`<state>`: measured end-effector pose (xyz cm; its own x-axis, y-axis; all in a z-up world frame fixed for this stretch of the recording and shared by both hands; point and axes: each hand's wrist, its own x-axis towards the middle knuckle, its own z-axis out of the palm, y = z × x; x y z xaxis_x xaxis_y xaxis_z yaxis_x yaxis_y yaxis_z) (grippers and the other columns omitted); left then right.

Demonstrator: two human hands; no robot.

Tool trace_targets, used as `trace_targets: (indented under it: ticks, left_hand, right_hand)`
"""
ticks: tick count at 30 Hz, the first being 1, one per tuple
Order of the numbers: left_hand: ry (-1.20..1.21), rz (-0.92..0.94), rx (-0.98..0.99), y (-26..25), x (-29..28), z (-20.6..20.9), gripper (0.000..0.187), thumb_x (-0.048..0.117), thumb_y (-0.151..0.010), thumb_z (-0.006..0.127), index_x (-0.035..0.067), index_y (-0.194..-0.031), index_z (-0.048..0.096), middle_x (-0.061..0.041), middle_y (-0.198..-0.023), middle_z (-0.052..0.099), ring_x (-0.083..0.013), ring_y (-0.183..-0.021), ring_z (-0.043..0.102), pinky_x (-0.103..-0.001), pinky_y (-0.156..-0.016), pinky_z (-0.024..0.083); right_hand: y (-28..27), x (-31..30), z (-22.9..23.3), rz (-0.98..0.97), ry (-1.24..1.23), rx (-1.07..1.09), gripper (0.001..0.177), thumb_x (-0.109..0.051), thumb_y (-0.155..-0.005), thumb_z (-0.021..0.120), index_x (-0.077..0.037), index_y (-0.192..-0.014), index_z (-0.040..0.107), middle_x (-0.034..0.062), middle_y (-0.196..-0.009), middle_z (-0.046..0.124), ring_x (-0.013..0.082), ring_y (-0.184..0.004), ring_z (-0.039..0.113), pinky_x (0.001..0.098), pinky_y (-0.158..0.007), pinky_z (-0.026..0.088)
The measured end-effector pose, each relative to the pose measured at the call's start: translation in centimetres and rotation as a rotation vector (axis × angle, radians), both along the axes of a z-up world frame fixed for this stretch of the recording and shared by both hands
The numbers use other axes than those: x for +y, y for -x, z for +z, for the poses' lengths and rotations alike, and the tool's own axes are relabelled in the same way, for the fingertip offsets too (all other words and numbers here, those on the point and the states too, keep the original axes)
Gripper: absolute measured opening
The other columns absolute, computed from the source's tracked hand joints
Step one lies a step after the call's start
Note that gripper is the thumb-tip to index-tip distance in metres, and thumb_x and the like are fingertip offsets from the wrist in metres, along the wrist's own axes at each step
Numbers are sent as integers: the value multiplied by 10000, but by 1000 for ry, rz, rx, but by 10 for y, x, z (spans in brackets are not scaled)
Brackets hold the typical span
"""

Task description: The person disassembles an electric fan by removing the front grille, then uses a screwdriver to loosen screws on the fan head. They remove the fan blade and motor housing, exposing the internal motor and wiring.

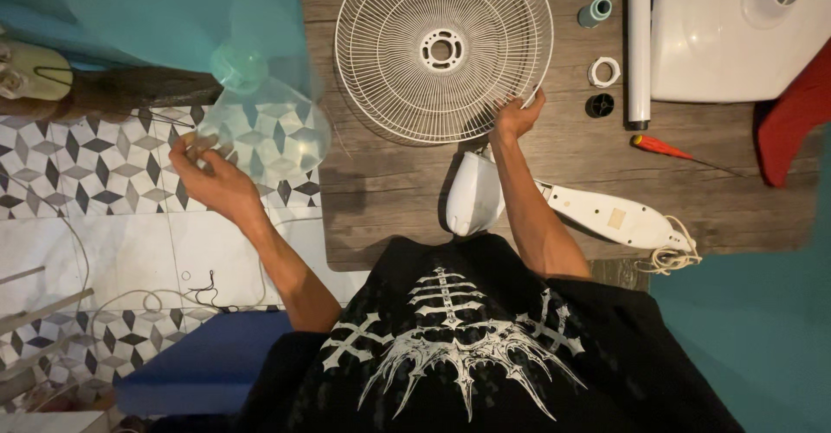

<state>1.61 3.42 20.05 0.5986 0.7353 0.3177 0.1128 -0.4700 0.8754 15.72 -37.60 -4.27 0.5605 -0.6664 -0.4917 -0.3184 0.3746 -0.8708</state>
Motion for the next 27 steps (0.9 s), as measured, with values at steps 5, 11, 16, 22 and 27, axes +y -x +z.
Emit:
trace_targets:
  ticks: [5,11,16,22,27]
  left_hand:
    - [277,-130,-35,-26,-2,-39,294,-4,-1066,468,16,-1346,556,-132,-1162,690,-217,-1001,720,-318,-860,654]
    - [845,-278,-72,-70,-36,-147,248,104,-1070,558,50,-1312,569,-121,-1158,677,-228,-974,720,-368,-836,665]
    - [963,-380,-99,-96,-88,-221,210,55,-1070,524,57,-1270,591,-106,-1145,685,-221,-969,715,-381,-874,646]
    - [1060,-320,63,-117,-125,-264,244,37,-1025,516,86,-1258,568,-99,-1147,677,-239,-935,711,-369,-790,622]
    - [433,-292,216,-123,-134,-270,262,57,-992,623,15,-1250,648,-148,-1179,718,-237,-1003,718,-344,-866,592]
  right_hand:
    - [3,4,-9,79,336,-32,559,71,-903,478,-60,-1446,454,181,-1258,668,286,-1078,688,374,-953,538]
    - [3,-6,-10,212,256,-68,497,61,-863,496,-8,-1355,514,165,-1191,683,272,-1024,690,370,-893,559]
    - [2,-17,-14,327,129,-25,383,21,-865,517,36,-1240,592,169,-1080,717,264,-906,698,378,-785,578]
    - [3,-25,-25,380,29,9,378,29,-849,479,92,-1199,609,196,-1028,713,257,-851,701,375,-730,588]
    - [7,-36,-36,337,-178,-101,397,50,-869,467,105,-1252,559,210,-1031,704,281,-854,718,400,-759,617]
